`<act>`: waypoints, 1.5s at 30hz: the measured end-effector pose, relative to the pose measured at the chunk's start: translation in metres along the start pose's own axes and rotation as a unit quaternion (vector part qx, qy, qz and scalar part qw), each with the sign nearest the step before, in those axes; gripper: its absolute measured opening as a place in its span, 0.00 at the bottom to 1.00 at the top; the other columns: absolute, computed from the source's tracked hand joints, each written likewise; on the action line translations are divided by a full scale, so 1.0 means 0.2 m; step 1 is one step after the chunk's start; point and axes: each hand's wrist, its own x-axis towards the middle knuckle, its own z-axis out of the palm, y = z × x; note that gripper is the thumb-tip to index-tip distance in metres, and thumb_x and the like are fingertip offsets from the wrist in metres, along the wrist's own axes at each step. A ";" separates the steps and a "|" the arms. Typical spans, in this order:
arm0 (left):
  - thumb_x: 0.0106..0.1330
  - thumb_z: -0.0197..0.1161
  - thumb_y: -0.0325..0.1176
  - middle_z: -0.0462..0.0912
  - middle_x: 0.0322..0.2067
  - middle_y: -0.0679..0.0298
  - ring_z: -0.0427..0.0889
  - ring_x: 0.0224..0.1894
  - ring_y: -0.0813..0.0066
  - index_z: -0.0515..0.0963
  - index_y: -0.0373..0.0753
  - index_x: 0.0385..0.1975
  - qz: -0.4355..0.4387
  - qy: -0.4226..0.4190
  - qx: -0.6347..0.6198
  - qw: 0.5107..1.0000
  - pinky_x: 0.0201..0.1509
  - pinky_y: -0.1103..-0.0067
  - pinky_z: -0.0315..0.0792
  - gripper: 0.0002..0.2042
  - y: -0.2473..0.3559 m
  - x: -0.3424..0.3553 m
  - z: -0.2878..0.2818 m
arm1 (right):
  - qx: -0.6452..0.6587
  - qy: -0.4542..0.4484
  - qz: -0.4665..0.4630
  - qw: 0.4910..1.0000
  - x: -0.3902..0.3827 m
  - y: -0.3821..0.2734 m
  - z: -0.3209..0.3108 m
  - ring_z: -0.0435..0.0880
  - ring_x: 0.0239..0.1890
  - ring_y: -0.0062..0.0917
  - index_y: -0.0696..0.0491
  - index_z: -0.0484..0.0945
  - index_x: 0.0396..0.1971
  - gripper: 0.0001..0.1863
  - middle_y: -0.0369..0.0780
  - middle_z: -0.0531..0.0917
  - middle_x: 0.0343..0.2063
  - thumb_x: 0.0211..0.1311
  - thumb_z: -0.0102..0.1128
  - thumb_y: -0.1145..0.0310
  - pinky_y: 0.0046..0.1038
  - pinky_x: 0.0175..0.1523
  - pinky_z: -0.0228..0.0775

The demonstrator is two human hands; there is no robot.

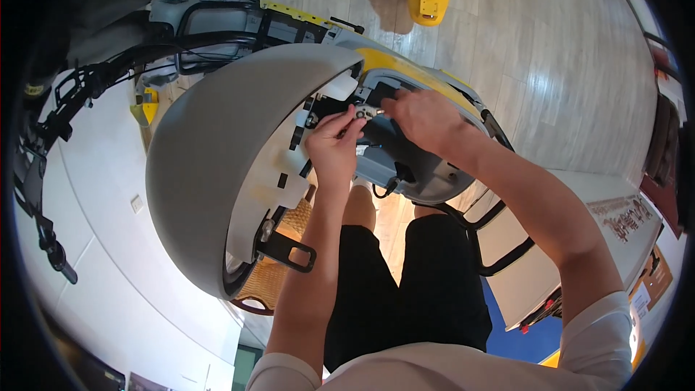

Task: Repairing and assembling components of a small electric scooter.

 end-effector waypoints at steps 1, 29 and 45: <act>0.57 0.66 0.17 0.83 0.34 0.59 0.81 0.30 0.80 0.82 0.29 0.41 0.001 -0.001 0.001 1.000 0.34 0.84 0.79 0.11 -0.05 -0.01 -0.01 | 0.001 0.002 0.001 1.000 -0.01 -0.01 0.04 0.85 0.35 0.35 0.50 0.77 0.39 0.09 0.42 0.82 0.33 0.59 0.54 0.70 0.34 0.38 0.77; 0.65 0.63 0.25 0.83 0.40 0.58 0.84 0.41 0.73 0.78 0.28 0.46 -0.176 0.083 -0.325 0.926 0.45 0.84 0.78 0.12 -0.13 -0.10 0.14 | -0.118 0.043 -0.083 0.989 0.13 0.03 -0.11 0.85 0.33 0.31 0.49 0.83 0.23 0.05 0.38 0.83 0.25 0.52 0.60 0.66 0.30 0.36 0.75; 0.64 0.65 0.26 0.83 0.37 0.60 0.83 0.37 0.73 0.78 0.29 0.43 -0.170 0.146 -0.370 0.902 0.44 0.80 0.79 0.11 -0.13 -0.09 0.18 | -0.075 0.097 -0.023 0.992 -0.01 -0.05 0.02 0.84 0.31 0.36 0.52 0.78 0.29 0.11 0.41 0.82 0.26 0.60 0.58 0.60 0.35 0.33 0.75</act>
